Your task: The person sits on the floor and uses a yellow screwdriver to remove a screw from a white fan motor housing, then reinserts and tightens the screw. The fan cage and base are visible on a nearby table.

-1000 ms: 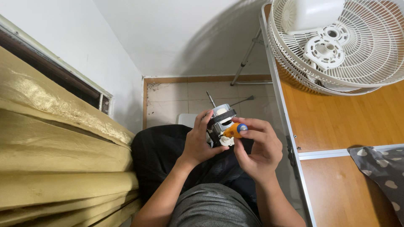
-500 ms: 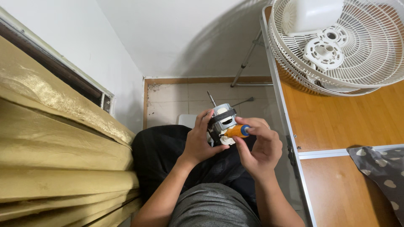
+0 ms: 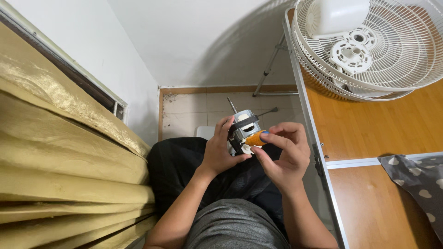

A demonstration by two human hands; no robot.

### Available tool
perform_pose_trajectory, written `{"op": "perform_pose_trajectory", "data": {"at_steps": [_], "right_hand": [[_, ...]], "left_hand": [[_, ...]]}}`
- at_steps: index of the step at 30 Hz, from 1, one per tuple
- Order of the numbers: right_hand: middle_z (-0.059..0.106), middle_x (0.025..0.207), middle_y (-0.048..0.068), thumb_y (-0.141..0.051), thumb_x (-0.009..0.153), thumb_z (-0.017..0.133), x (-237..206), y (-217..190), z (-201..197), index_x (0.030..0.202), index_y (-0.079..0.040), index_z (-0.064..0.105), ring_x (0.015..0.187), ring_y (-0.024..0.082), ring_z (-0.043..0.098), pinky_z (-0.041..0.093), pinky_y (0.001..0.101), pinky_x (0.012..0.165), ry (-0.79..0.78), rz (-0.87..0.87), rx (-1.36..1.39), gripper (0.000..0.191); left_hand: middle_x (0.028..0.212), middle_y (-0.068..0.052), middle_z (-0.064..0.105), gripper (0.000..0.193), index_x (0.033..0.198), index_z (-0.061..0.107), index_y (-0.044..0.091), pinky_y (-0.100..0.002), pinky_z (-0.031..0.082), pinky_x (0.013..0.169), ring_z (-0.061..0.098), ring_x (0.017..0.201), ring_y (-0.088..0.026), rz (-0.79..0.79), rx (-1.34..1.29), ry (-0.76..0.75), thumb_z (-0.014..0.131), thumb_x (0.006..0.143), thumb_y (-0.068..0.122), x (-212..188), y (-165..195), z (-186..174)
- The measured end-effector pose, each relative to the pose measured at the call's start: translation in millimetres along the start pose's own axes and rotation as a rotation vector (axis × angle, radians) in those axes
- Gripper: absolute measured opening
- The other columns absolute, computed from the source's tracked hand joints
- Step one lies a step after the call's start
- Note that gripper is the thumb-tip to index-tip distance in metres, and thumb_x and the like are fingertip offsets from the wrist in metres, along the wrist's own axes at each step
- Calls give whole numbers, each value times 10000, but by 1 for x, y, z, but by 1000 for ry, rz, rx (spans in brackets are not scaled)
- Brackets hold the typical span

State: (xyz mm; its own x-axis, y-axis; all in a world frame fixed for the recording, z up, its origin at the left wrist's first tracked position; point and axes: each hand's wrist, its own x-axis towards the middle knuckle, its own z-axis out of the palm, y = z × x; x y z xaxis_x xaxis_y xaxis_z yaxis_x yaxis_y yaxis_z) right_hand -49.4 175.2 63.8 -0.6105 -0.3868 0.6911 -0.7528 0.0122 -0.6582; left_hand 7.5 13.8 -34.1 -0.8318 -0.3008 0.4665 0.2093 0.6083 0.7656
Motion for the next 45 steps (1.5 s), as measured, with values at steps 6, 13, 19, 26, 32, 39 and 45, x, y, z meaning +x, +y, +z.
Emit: {"op": "perform_pose_trajectory", "data": {"at_steps": [6,13,19,26,32,39,45], "right_hand": [[657,1099,108,60,756,861,2,-11,-1,1063,-29,723,1040,212,680,579,305,913,-30,-8,-17,348],[723,1157,160,136,770,768,18,-20,-2,1095,-6,687,1063,247,711,572,316,950,-115,-55,-24,363],[722,1168,172,94,771,823,21,-15,-1,1077,11,667,1117,273,703,563,342,986,-169,-43,56,353],[723,1155,176,91,832,847,13,-8,2,1036,5,616,1141,259,732,593,326,988,-162,10,103,319],[664,1112,166,88,883,806,9,-15,-1,1119,10,584,1229,269,730,530,270,861,-210,57,53,333],[697,1277,159,115,840,761,16,-21,0,1139,8,651,1099,239,688,568,290,900,-263,-66,-44,336],[625,1144,148,50,778,848,21,-20,1,1080,3,693,1047,246,691,578,311,925,-228,-99,-28,343]], "left_hand": [[1514,-155,474,1157,1558,327,96,-416,605,951,641,1265,-358,9,2,3,933,646,469,-2,5,-5],[1513,-145,475,1157,1556,330,103,-412,610,953,634,1277,-352,10,6,16,927,631,461,-1,10,-7],[1510,-137,470,1176,1564,317,115,-411,615,935,634,1275,-341,-7,12,8,925,639,513,-5,12,-7],[1540,-144,453,1206,1586,292,125,-418,607,958,632,1282,-346,-6,57,-4,918,654,562,-14,10,-12],[1534,-150,436,1223,1586,268,121,-408,605,957,632,1275,-346,0,46,-13,906,659,601,-15,5,-13],[1543,-141,449,1191,1591,292,130,-406,610,963,629,1297,-344,-12,27,0,914,668,553,-18,-1,-14],[1544,-137,446,1191,1588,292,131,-406,612,963,625,1304,-343,-8,11,10,925,664,536,-15,-2,-13]]}}
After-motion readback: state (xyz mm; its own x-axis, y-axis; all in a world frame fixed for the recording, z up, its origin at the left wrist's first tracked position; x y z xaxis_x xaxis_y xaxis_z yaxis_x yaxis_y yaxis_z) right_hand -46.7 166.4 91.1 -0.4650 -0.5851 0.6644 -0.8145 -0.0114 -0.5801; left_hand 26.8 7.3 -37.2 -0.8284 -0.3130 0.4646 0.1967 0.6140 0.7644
